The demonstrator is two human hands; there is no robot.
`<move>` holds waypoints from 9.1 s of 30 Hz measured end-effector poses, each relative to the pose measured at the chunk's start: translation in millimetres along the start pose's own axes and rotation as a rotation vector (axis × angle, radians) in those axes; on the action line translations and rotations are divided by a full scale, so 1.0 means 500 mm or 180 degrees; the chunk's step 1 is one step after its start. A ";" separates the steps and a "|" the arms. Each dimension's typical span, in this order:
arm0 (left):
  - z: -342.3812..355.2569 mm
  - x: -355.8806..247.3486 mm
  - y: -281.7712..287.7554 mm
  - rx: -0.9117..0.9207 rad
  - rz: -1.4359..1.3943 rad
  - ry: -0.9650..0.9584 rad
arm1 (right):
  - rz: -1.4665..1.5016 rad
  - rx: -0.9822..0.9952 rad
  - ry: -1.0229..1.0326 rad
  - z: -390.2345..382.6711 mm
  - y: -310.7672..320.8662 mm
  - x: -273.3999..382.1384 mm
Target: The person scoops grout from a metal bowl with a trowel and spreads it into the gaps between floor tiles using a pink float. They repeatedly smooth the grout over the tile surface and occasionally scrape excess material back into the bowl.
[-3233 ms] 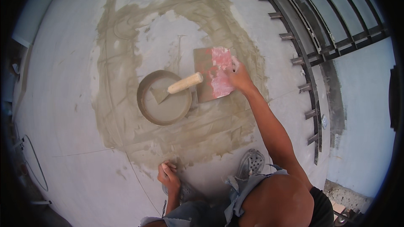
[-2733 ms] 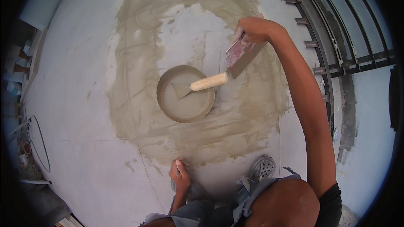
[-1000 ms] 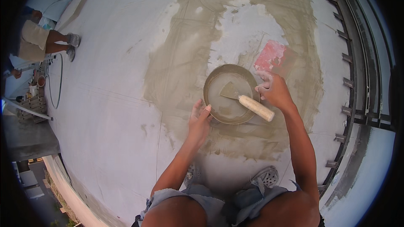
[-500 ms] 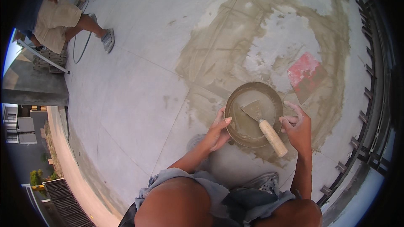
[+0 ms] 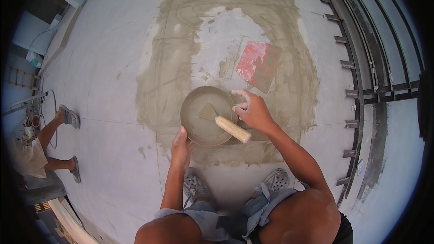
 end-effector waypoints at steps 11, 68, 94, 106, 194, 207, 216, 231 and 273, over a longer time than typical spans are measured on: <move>0.106 -0.026 -0.007 -0.0061 0.1063 -0.0173 | 0.0046 -0.0412 0.0054 0.046 0.018 0.003; -0.244 -0.209 0.392 -0.1224 0.0626 -0.1179 | -0.0135 0.1260 0.0321 -0.093 -0.398 0.232; -0.192 -1.098 0.461 -0.3574 0.3116 -0.1569 | -0.0432 0.1693 0.0671 -0.151 -0.450 0.260; -0.178 -1.057 0.522 -0.3399 0.3112 -0.1456 | -0.0631 0.1499 0.0572 -0.148 -0.447 0.249; 0.049 0.057 -0.061 0.0509 -0.0477 0.0827 | 0.1859 0.0228 -0.1024 -0.285 -0.105 -0.086; 0.057 0.069 -0.073 0.0612 -0.0993 0.1006 | 0.1130 0.0403 -0.1789 -0.355 -0.021 -0.117; 0.053 0.059 -0.060 0.0765 -0.0556 0.0896 | 0.1110 0.0147 -0.1421 -0.374 -0.024 -0.027; 0.059 0.072 -0.072 0.0468 -0.0648 0.0616 | 0.1178 -0.1750 -0.1660 -0.574 0.031 -0.060; -0.245 0.241 0.026 0.0944 0.3609 -0.1671 | -0.2179 -0.1453 -0.1530 -0.570 0.154 -0.217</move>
Point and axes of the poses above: each hand's wrist, its own z-axis towards the middle knuckle, its own y-axis out of the back of the hand, x = y × z, the point moved 1 cm from there along z, towards the middle knuckle, and after that the axes turned 11 degrees about z, right-handed, at the moved point
